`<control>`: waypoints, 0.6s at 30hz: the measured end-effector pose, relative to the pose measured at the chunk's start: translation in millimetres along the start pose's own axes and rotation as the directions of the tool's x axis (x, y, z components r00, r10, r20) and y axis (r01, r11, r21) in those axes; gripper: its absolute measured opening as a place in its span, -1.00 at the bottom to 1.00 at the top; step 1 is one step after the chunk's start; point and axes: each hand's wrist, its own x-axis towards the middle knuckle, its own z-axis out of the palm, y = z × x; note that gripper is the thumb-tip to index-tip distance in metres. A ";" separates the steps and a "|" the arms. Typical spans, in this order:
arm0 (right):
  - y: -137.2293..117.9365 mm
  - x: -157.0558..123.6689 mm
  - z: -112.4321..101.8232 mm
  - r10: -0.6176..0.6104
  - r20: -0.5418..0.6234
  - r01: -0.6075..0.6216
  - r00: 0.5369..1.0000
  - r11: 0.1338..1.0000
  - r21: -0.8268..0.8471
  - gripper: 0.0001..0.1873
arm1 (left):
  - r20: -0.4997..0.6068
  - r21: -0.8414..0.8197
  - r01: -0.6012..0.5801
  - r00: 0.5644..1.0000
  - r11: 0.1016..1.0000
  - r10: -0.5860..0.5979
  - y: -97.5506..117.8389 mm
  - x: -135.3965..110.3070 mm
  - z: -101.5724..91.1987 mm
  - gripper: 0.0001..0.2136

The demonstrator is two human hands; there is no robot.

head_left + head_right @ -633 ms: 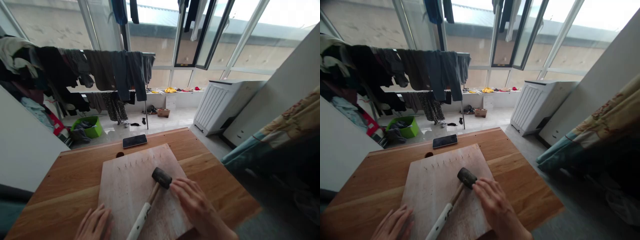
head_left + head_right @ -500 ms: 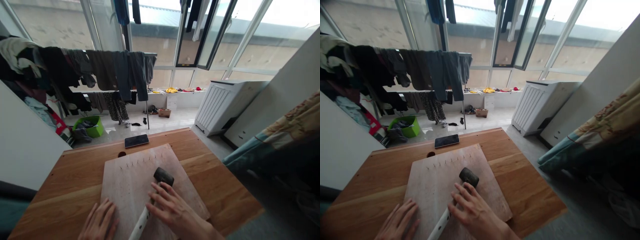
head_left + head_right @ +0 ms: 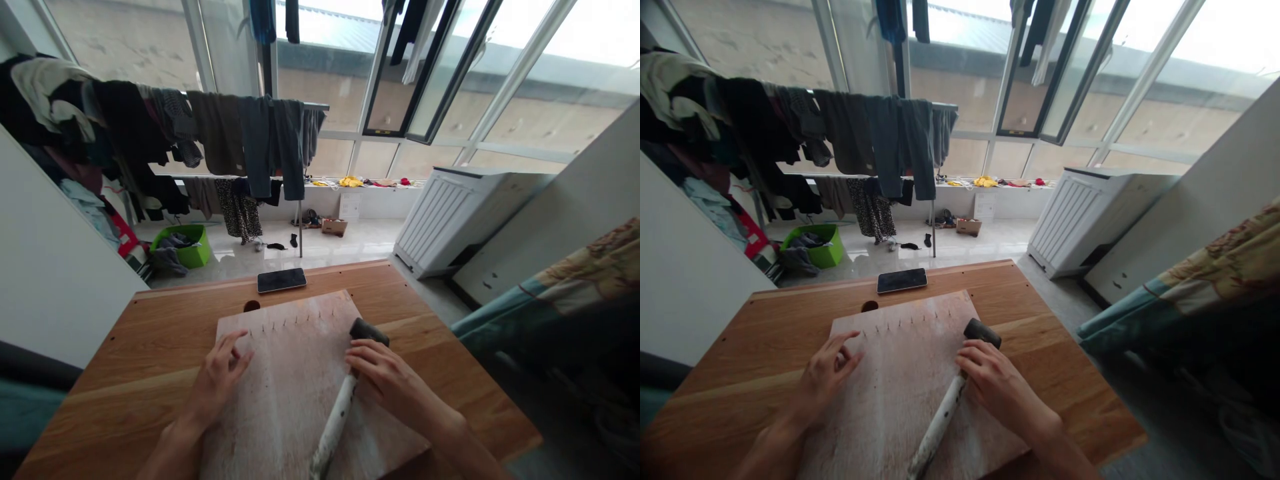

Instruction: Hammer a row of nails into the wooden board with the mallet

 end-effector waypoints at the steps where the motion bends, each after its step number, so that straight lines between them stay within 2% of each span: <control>1: 2.6 7.2 -3.1 0.028 -0.024 -0.027 0.999 0.999 0.019 -0.55 | 0.029 -0.035 0.026 0.999 0.999 -0.025 -0.4 9.7 3.1 -0.58; 5: 19.9 55.6 -3.1 0.172 -0.141 -0.168 0.975 0.985 0.035 -0.61 | 0.085 -0.134 0.073 0.994 0.988 -0.062 0.7 36.3 11.7 -0.59; 7: 31.6 82.2 2.9 0.250 -0.042 -0.251 0.967 0.968 -0.018 -0.67 | 0.072 -0.175 0.089 0.994 0.980 -0.078 3.5 40.7 10.6 -0.61; 10: 45.4 109.3 12.4 0.268 0.057 -0.265 0.962 0.963 -0.051 -0.78 | 0.049 -0.234 0.118 0.993 0.965 -0.110 8.0 37.6 2.7 -0.60; 14: 50.0 118.9 15.0 0.263 0.082 -0.258 0.961 0.964 -0.064 -0.76 | 0.045 -0.272 0.122 0.993 0.955 -0.113 9.0 30.5 -2.3 -0.60; 18: 41.8 122.7 15.1 0.234 0.078 -0.229 0.969 0.971 -0.066 -0.75 | 0.103 -0.216 0.063 0.994 0.974 -0.041 8.5 37.8 12.3 -0.62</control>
